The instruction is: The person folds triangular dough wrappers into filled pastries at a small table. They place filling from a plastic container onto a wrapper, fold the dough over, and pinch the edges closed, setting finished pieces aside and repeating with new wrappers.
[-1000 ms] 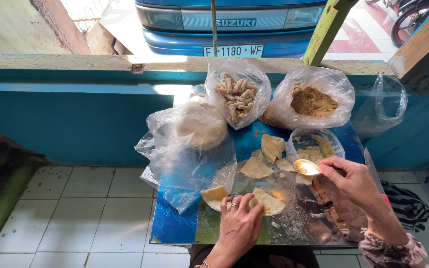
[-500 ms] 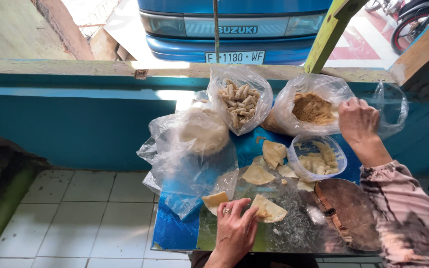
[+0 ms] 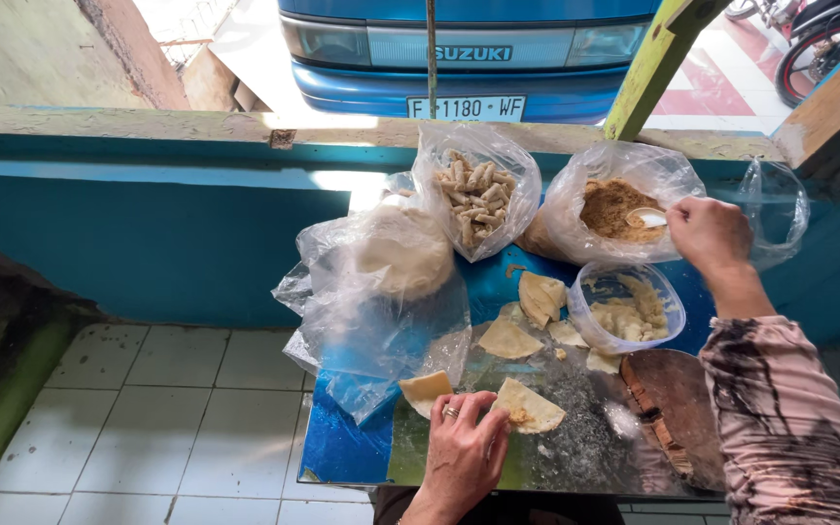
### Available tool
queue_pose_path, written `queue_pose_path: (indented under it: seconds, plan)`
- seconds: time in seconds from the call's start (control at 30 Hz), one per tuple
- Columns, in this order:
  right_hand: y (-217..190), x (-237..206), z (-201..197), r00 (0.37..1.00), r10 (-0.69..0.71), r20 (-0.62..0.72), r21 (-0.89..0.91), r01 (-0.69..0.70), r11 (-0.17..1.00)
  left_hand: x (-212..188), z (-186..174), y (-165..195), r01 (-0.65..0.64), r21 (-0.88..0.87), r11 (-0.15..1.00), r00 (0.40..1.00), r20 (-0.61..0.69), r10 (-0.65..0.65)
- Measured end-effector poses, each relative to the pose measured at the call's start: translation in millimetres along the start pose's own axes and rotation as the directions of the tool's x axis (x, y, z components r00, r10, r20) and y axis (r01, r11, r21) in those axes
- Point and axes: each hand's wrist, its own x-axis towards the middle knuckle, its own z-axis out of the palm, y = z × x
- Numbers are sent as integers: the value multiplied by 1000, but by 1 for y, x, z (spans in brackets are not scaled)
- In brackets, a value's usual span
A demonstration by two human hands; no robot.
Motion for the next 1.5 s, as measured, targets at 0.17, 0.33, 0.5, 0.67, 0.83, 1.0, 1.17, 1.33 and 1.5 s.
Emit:
queue_pose_path:
  seconds: [0.17, 0.33, 0.5, 0.67, 0.83, 1.0, 1.17, 1.33, 1.5]
  plan:
    - [10, -49, -21, 945, 126, 302, 514, -273, 813, 3, -3, -1, 5, -70, 998, 1000, -19, -7]
    - [-33, -144, -28, 926, -169, 337, 680, -115, 725, 11, -6, 0, 62, -105, 993, 997, -37, -67]
    - [-87, -219, -23, 915, -325, 238, 590, 129, 797, 20, -1, 1, -36, -17, 999, 999, 29, 36]
    - [-102, -237, -26, 900, -433, 56, 529, 341, 777, 21, 7, 4, -157, 122, 980, 983, 115, 143]
    - [-94, -232, -29, 923, -381, 45, 579, 287, 763, 13, 1, 0, -102, 43, 994, 991, 86, 98]
    - [-97, -232, -25, 937, -340, 81, 614, 222, 758, 12, -1, 1, -88, 33, 996, 994, 62, 86]
    - [-86, -226, -27, 937, -171, 305, 627, -62, 777, 9, 1, 1, -94, 64, 994, 994, 64, 90]
    - [-24, -171, -29, 937, -121, 327, 823, -219, 524, -4, -4, 0, 148, 159, 976, 988, 22, -153]
    - [23, -57, -12, 984, 160, 82, 622, -176, 763, -4, 5, 6, 184, 164, 969, 982, 21, -190]
